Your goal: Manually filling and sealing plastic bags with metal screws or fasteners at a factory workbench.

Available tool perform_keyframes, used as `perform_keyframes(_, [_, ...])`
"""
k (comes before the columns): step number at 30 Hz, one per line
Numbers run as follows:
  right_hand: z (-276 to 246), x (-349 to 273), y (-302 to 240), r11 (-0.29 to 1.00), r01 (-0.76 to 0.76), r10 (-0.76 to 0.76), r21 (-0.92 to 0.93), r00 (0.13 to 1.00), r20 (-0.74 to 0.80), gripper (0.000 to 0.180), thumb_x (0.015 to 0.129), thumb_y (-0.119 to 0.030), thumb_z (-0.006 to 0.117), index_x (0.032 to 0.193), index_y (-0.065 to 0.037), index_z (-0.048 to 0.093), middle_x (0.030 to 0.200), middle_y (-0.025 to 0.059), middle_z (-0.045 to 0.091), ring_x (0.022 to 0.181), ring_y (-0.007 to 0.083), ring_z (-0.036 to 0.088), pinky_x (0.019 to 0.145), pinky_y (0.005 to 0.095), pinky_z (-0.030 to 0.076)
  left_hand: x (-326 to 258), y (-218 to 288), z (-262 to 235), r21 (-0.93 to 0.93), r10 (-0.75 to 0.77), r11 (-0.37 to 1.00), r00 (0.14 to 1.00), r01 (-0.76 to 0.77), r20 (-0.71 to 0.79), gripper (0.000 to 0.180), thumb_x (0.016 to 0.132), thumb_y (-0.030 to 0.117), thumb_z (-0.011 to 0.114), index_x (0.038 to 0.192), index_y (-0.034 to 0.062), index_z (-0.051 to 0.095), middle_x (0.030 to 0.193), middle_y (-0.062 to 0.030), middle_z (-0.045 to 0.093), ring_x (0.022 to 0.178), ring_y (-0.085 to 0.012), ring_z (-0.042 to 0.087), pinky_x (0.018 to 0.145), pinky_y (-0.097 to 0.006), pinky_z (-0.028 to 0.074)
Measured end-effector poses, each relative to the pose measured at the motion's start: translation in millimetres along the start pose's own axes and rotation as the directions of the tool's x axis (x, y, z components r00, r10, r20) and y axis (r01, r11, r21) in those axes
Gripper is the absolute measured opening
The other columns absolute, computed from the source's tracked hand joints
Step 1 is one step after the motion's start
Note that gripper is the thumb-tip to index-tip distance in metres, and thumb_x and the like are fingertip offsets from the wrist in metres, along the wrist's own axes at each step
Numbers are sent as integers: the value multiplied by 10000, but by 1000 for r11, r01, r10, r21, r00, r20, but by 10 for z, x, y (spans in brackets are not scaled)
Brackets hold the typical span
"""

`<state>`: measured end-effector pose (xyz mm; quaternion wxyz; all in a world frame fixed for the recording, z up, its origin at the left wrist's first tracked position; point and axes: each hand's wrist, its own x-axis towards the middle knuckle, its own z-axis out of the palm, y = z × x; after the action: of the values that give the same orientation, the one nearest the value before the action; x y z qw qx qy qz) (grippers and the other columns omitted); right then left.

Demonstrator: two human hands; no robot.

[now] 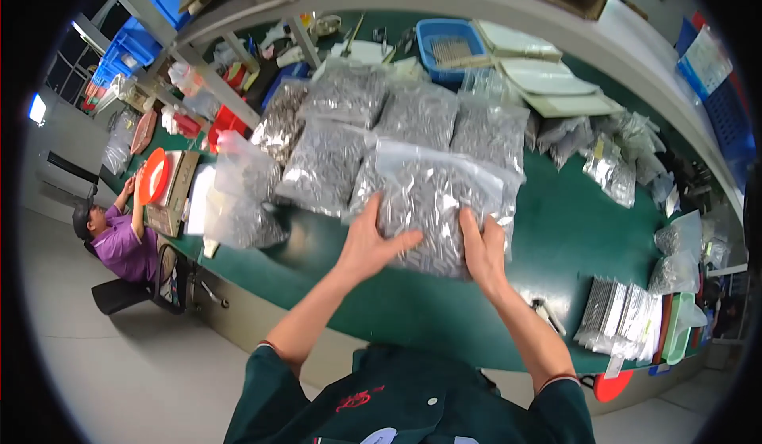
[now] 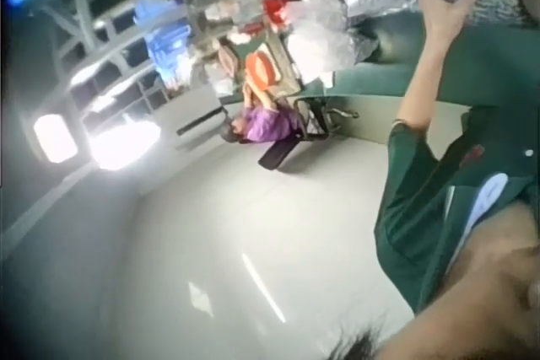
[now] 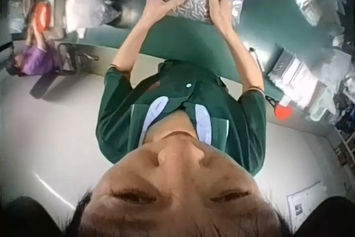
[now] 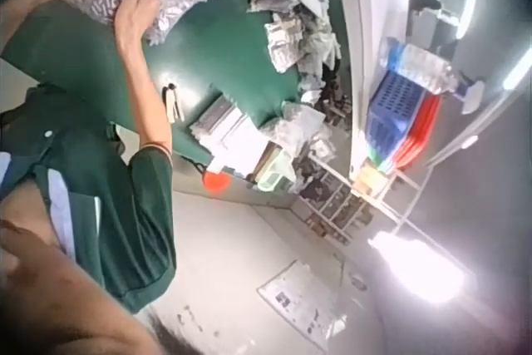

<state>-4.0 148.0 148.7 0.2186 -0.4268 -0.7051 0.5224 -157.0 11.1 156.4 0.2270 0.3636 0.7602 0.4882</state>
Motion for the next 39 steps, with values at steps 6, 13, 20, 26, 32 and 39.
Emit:
perform_keyframes(6, [348, 1462, -503, 996, 89, -90, -15, 983, -159, 585, 839, -498, 541, 831, 86, 580, 707, 227, 618, 758, 356, 622, 728, 419, 451, 1642, -46, -237, -49, 183, 982, 983, -184, -15, 886, 644, 453, 766, 1252, -80, 403, 1102, -225, 579, 993, -310, 588, 848, -376, 450])
perform_keyframes(13, [873, 2558, 6, 935, 39, -57, -352, 997, -42, 881, 817, -598, 484, 1365, 50, 248, 1267, 302, 412, 1030, 446, 537, 854, 452, 444, 2342, -716, 227, 728, 541, 645, 811, -232, -221, 520, 845, 368, 580, 1217, 14, 503, 799, -158, 497, 721, -342, 529, 664, -456, 441])
perform_keyframes(20, [961, 2437, 55, 921, 184, -199, -344, 980, -10, 869, 813, -540, 531, 1361, 70, 243, 1134, 363, 450, 923, 482, 561, 756, 477, 483, 2860, -435, 223, 696, 617, 581, 786, -422, -38, 572, 857, 424, 527, 1260, 22, 476, 1223, -191, 503, 1185, -334, 435, 985, -465, 302])
perform_keyframes(26, [864, 2432, 263, 903, 333, -334, -271, 942, 44, 781, 835, -453, 547, 1343, 73, 275, 1118, 334, 460, 899, 477, 559, 724, 473, 493, 2880, -622, 330, 727, 463, 551, 875, -409, 141, 644, 867, 495, 464, 1312, 31, 424, 1374, -196, 388, 1305, -322, 320, 1067, -453, 233])
perform_keyframes(32, [572, 1752, 212, 775, 460, -524, -434, 851, -35, 606, 799, -227, 602, 1287, 28, 348, 1122, 249, 455, 1012, 418, 480, 840, 469, 437, 2913, -503, 408, 713, 477, 538, 859, -451, 183, 660, 860, 507, 471, 1307, 23, 427, 1378, -186, 389, 1302, -324, 323, 1065, -465, 231])
perform_keyframes(39, [-625, -145, 958, 922, 244, -267, -301, 963, -37, 475, 776, -171, 637, 1186, 3, 470, 1138, 230, 472, 1023, 399, 515, 855, 431, 456, 3144, -1019, 110, 753, 497, 491, 851, -438, 171, 503, 879, 362, 523, 1242, 14, 503, 1313, -210, 458, 1242, -353, 406, 1031, -446, 305])
